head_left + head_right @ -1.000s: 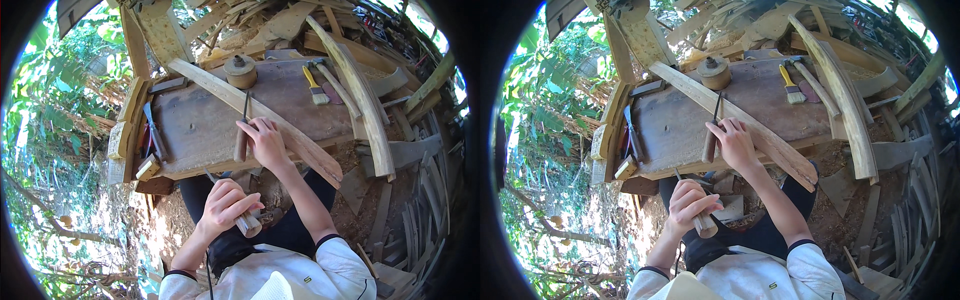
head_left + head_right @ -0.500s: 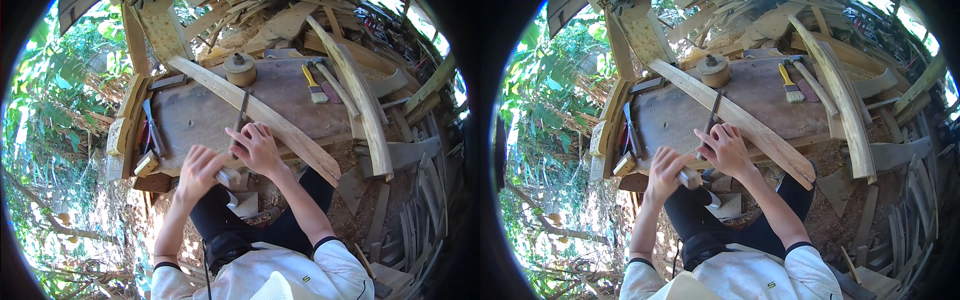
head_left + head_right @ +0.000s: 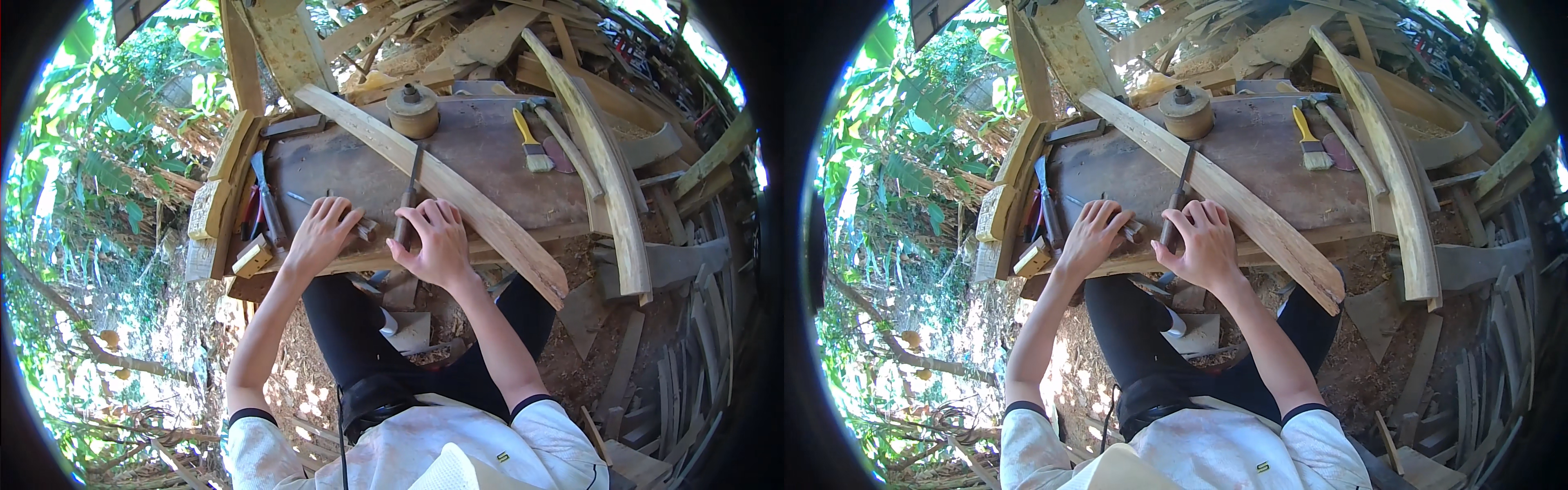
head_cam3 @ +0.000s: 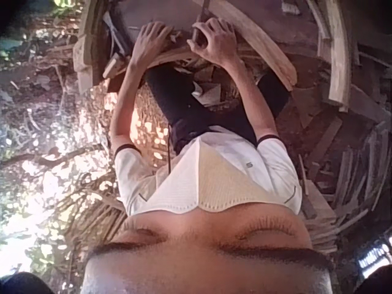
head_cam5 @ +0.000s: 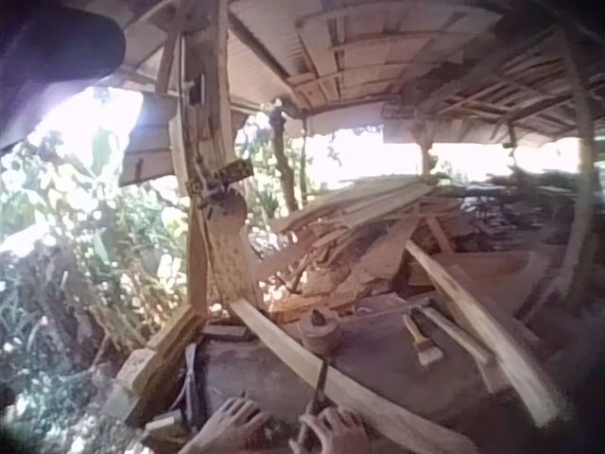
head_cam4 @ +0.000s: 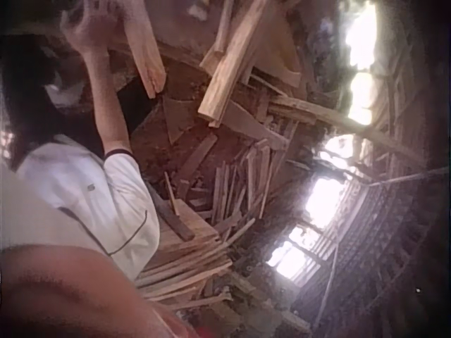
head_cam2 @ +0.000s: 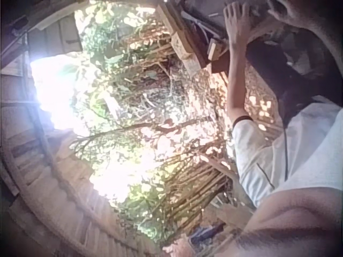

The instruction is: The person uses a hammer and chisel to carve a small wooden block, then brushes away wood shavings from the carved surface. They repeat the brushing on another carved piece and handle additional wood pieces and tools on the workbench.

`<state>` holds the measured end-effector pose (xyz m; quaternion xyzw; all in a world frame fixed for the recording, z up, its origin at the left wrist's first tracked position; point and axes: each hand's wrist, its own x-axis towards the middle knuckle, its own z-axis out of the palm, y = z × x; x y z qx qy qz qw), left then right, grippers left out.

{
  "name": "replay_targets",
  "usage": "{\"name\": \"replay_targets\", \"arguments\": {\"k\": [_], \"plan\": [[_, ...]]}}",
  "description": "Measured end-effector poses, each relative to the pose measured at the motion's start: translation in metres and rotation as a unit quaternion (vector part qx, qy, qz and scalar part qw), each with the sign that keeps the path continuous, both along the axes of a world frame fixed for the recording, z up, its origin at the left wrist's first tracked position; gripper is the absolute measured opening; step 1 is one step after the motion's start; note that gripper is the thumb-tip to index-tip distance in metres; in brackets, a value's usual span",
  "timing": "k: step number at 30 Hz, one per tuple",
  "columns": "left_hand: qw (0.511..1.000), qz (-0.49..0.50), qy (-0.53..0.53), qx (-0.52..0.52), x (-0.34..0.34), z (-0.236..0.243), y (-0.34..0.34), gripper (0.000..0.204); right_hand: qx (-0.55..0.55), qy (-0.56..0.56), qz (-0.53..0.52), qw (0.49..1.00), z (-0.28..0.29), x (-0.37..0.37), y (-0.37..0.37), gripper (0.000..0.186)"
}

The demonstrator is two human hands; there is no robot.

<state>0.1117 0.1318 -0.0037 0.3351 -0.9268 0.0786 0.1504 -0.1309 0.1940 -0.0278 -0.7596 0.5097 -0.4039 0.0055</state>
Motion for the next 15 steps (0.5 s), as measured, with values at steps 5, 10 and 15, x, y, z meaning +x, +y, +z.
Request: {"name": "replay_targets", "arguments": {"k": [5,10,15], "plan": [[0.999,0.054,-0.001,0.002,0.006,0.005,-0.003,0.058,0.000,-0.009,-0.001,1.000,-0.004,-0.003,-0.003,0.037],[0.995,0.088,0.004,0.038,0.023,0.008,-0.002,0.053,0.000,-0.013,-0.001,1.000,-0.005,0.000,-0.003,0.036],[0.989,0.102,0.031,0.101,0.027,0.015,0.005,0.053,-0.002,-0.011,-0.006,1.000,-0.005,-0.001,-0.002,0.036]]}}
